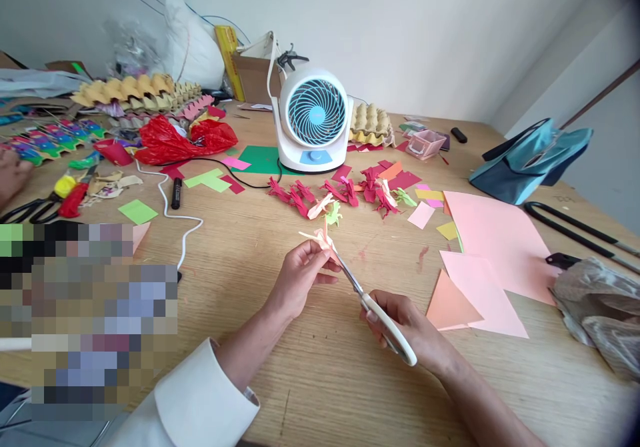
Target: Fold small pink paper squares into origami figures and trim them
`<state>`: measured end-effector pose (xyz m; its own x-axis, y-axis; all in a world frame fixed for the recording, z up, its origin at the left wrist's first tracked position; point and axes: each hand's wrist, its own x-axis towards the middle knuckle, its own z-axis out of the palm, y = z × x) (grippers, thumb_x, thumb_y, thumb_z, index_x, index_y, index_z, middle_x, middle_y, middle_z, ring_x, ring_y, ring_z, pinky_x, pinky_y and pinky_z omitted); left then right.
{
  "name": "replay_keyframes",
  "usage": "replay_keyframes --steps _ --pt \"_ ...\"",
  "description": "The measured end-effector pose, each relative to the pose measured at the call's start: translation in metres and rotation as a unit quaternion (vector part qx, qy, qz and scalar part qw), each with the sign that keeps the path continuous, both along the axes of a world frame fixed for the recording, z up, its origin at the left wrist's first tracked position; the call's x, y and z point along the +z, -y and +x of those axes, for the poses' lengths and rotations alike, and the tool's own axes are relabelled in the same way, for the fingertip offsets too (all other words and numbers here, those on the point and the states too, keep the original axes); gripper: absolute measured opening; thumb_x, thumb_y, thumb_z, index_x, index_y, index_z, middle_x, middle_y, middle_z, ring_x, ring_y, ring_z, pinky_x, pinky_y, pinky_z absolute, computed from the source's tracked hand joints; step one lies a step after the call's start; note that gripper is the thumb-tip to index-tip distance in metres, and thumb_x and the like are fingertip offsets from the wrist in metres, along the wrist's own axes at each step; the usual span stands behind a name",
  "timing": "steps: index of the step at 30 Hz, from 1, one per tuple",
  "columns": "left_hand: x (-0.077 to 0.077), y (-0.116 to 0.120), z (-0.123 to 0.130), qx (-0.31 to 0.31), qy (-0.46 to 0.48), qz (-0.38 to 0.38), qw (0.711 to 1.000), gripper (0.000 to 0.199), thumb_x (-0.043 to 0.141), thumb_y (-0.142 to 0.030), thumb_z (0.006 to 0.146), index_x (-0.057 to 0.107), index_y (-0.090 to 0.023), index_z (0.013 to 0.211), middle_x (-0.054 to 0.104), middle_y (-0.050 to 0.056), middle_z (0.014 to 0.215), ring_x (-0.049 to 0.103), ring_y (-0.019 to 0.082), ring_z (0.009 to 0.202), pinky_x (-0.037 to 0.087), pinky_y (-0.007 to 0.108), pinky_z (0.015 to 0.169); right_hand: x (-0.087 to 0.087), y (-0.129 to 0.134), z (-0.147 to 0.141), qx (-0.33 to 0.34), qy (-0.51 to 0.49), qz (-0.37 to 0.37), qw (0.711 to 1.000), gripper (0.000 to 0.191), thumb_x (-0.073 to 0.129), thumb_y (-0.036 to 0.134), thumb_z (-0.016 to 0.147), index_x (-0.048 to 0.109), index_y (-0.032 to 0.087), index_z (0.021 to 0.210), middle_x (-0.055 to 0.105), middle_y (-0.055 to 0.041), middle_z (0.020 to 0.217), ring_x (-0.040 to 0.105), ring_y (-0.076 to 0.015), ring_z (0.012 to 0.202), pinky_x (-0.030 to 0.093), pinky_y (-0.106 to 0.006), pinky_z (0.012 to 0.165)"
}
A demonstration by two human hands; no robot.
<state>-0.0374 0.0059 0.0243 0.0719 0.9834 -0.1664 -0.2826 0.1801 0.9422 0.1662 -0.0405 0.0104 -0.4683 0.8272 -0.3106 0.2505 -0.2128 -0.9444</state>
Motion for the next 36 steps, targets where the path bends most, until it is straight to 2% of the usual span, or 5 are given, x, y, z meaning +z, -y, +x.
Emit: replay_keyframes --steps 8,14,21,36 --pt "-0.0014 -0.0011 -0.0018 -0.010 0.016 0.001 1.000 0.027 0.073 -0.037 0.075 0.061 -0.014 0.079 0.066 0.002 0.078 0.065 0.012 0.070 0.057 0.020 0.055 0.0012 -0.0011 0.0003 -0.002 0.023 0.000 1.000 0.040 0.057 0.056 0.086 0.050 0.018 0.076 0.046 0.0048 0.060 0.040 -0.0089 0.051 0.028 -0.023 0.048" --pt "-0.0015 -0.0010 -0.0022 -0.007 0.017 0.005 1.000 0.024 0.071 -0.036 0.077 0.061 -0.014 0.078 0.067 0.002 0.077 0.066 0.013 0.069 0.057 0.021 0.054 0.0036 -0.0004 -0.0002 0.000 0.034 0.017 0.999 0.040 0.056 0.057 0.085 0.051 0.018 0.076 0.046 0.0041 0.061 0.040 -0.0097 0.053 0.028 -0.024 0.049" --pt "0.0014 0.0007 -0.0006 -0.005 -0.007 0.008 1.000 0.024 0.071 -0.034 0.076 0.060 -0.014 0.076 0.065 0.002 0.075 0.066 0.012 0.067 0.057 0.021 0.053 0.0043 -0.0011 -0.0009 0.000 0.046 0.027 0.999 0.034 0.058 0.049 0.086 0.052 0.017 0.076 0.047 0.0035 0.062 0.041 -0.0102 0.055 0.029 -0.024 0.052" --pt "0.0023 0.0012 0.0010 -0.006 -0.003 0.003 1.000 0.023 0.072 -0.034 0.074 0.059 -0.014 0.074 0.065 0.001 0.074 0.065 0.013 0.065 0.056 0.022 0.053 0.0030 -0.0010 -0.0021 -0.007 0.039 0.026 0.999 0.040 0.058 0.056 0.085 0.053 0.018 0.077 0.046 0.0039 0.061 0.041 -0.0097 0.054 0.031 -0.024 0.050"
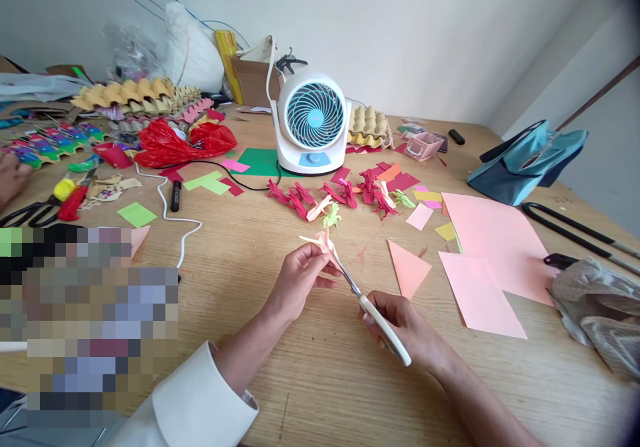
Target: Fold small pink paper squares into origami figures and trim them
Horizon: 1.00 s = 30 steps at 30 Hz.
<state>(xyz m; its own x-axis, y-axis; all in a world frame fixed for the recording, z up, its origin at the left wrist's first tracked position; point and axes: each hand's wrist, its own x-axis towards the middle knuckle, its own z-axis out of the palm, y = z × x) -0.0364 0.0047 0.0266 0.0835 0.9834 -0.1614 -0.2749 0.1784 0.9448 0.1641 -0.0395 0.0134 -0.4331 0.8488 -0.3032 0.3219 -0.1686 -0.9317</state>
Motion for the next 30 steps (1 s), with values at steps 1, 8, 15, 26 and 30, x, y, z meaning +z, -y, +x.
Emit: replay_keyframes --steps 1,8,15,26,30 --pt "0.0001 0.0002 0.0003 0.000 0.001 -0.001 1.000 0.023 0.072 -0.034 0.073 0.059 -0.014 0.074 0.065 0.001 0.073 0.065 0.013 0.065 0.057 0.022 0.053 0.0001 -0.0002 -0.0002 0.000 0.000 0.001 1.000 0.040 0.058 0.056 0.085 0.053 0.018 0.077 0.046 0.0038 0.061 0.041 -0.0098 0.054 0.031 -0.024 0.050" --pt "0.0005 0.0006 0.0014 0.002 0.006 -0.004 1.000 0.024 0.072 -0.034 0.073 0.058 -0.015 0.073 0.064 0.001 0.072 0.065 0.013 0.065 0.057 0.023 0.053 -0.0011 -0.0003 -0.0006 -0.006 0.009 0.010 1.000 0.039 0.058 0.056 0.084 0.055 0.018 0.077 0.046 0.0039 0.058 0.041 -0.0100 0.053 0.030 -0.024 0.049" --pt "0.0005 0.0011 0.0017 0.002 0.005 0.003 1.000 0.022 0.071 -0.033 0.074 0.058 -0.015 0.074 0.064 0.001 0.073 0.064 0.012 0.065 0.057 0.022 0.053 0.0024 0.0004 -0.0017 -0.010 0.016 0.018 1.000 0.037 0.058 0.054 0.084 0.056 0.018 0.076 0.046 0.0035 0.058 0.041 -0.0103 0.053 0.030 -0.024 0.048" --pt "-0.0011 0.0008 0.0015 0.010 0.003 0.005 1.000 0.023 0.071 -0.035 0.074 0.059 -0.016 0.075 0.065 0.000 0.073 0.065 0.012 0.065 0.056 0.022 0.052 -0.0018 -0.0009 -0.0013 -0.007 0.008 0.005 1.000 0.038 0.058 0.054 0.085 0.056 0.017 0.078 0.049 0.0027 0.061 0.043 -0.0101 0.054 0.031 -0.023 0.049" --pt "-0.0009 0.0010 0.0011 0.004 0.000 0.011 1.000 0.021 0.069 -0.034 0.076 0.058 -0.015 0.075 0.064 0.000 0.074 0.064 0.012 0.066 0.057 0.022 0.052 0.0006 -0.0008 -0.0022 -0.007 0.002 0.002 1.000 0.038 0.059 0.054 0.084 0.056 0.017 0.077 0.049 0.0026 0.061 0.042 -0.0099 0.054 0.031 -0.023 0.049"
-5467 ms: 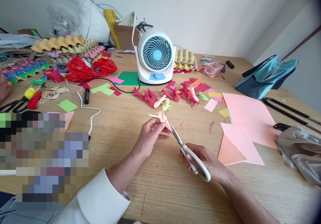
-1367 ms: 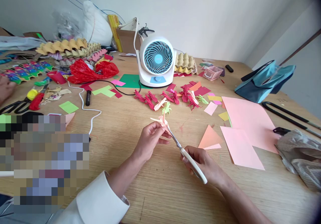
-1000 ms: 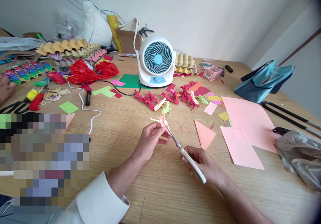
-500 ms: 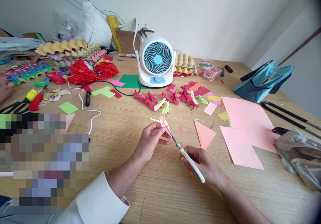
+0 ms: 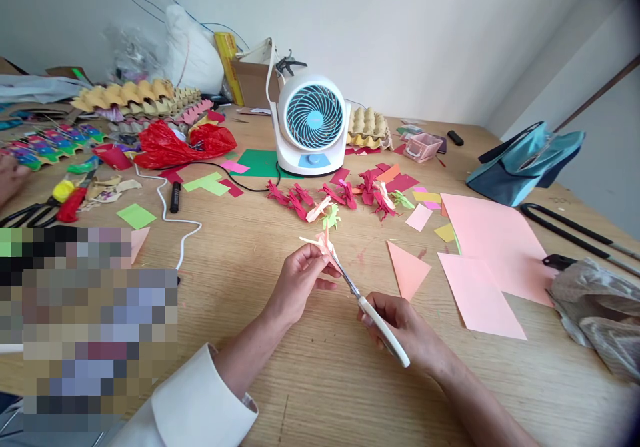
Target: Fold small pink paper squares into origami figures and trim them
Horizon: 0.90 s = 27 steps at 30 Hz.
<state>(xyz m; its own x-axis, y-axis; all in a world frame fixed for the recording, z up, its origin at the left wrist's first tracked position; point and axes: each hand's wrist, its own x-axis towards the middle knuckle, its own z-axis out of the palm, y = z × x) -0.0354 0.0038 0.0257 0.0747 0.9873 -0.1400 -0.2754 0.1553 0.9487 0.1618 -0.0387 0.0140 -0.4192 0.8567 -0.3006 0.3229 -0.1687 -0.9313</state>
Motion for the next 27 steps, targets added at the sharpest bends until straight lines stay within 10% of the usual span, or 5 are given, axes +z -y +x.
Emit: replay_keyframes --steps 27 --pt "-0.0022 -0.0016 -0.0005 -0.005 -0.003 -0.002 1.000 0.022 0.068 -0.033 0.077 0.056 -0.015 0.076 0.064 0.001 0.074 0.064 0.012 0.068 0.058 0.021 0.051 -0.0017 -0.0002 0.0002 0.001 -0.012 -0.005 1.000 0.032 0.060 0.048 0.085 0.056 0.016 0.078 0.048 0.0039 0.060 0.041 -0.0091 0.053 0.028 -0.024 0.050"
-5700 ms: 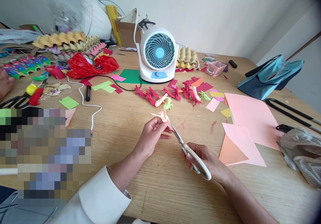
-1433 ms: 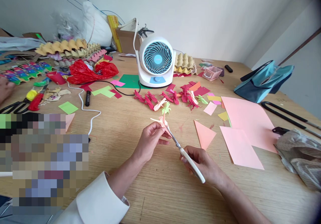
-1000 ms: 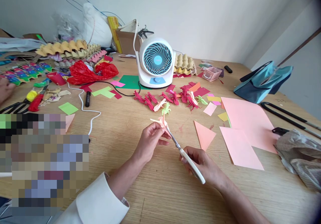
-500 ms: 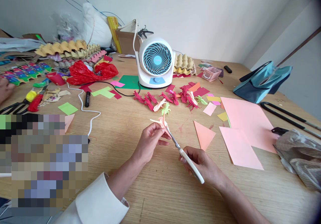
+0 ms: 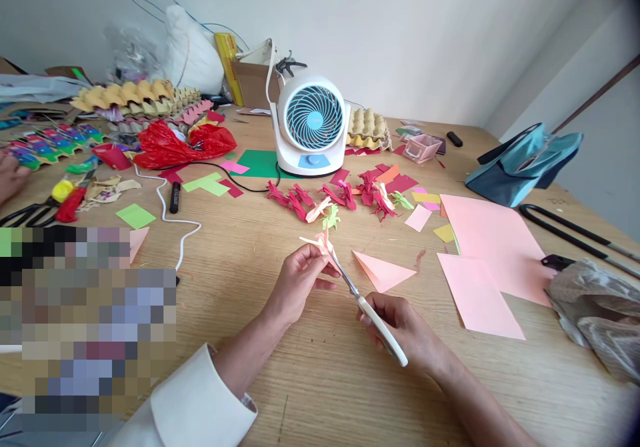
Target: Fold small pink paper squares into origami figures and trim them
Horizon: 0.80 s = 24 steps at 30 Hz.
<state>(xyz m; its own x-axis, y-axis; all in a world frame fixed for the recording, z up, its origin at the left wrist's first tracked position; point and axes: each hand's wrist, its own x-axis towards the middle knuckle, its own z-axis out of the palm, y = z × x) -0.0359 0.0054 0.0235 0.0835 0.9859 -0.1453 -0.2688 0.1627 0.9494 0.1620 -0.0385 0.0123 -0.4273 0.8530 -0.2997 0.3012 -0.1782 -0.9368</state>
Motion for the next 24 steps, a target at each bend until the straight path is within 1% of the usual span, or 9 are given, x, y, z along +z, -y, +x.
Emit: replay_keyframes --steps 6,15,19,21,24 --pt "-0.0011 -0.0001 0.0007 0.004 0.004 -0.003 1.000 0.023 0.069 -0.034 0.076 0.057 -0.015 0.077 0.064 0.000 0.073 0.064 0.012 0.067 0.057 0.021 0.051 -0.0004 0.0008 0.0002 -0.002 0.015 0.012 1.000 0.031 0.060 0.046 0.086 0.056 0.016 0.077 0.047 0.0042 0.059 0.040 -0.0088 0.054 0.028 -0.024 0.050" --pt "0.0010 0.0007 0.0013 0.030 -0.017 0.004 0.999 0.022 0.068 -0.033 0.074 0.055 -0.015 0.074 0.064 0.001 0.074 0.063 0.012 0.066 0.057 0.021 0.051 0.0042 -0.0001 0.0001 -0.002 0.004 -0.004 1.000 0.032 0.060 0.046 0.086 0.055 0.016 0.076 0.047 0.0047 0.060 0.040 -0.0087 0.055 0.028 -0.023 0.051" --pt "0.0018 0.0006 0.0018 0.023 -0.003 -0.002 1.000 0.021 0.068 -0.032 0.073 0.056 -0.015 0.075 0.061 0.000 0.072 0.062 0.011 0.065 0.057 0.021 0.050 0.0060 0.0000 -0.0005 -0.001 0.027 0.008 1.000 0.032 0.059 0.045 0.086 0.054 0.017 0.074 0.046 0.0046 0.061 0.038 -0.0091 0.056 0.028 -0.024 0.051" --pt "0.0015 0.0007 0.0023 0.028 -0.015 0.013 0.999 0.020 0.068 -0.031 0.074 0.056 -0.015 0.075 0.061 0.000 0.071 0.062 0.012 0.065 0.056 0.020 0.050 0.0053 -0.0001 -0.0001 -0.003 0.047 0.029 0.998 0.030 0.061 0.043 0.085 0.055 0.016 0.074 0.046 0.0045 0.062 0.037 -0.0091 0.058 0.027 -0.024 0.052" --pt "0.0014 0.0011 0.0024 0.048 -0.057 0.057 0.996 0.021 0.068 -0.031 0.075 0.053 -0.016 0.072 0.061 -0.001 0.072 0.063 0.012 0.066 0.057 0.021 0.050 0.0032 -0.0003 0.0011 -0.003 0.063 0.051 0.997 0.025 0.061 0.039 0.084 0.057 0.016 0.076 0.045 0.0046 0.064 0.036 -0.0094 0.060 0.027 -0.024 0.053"
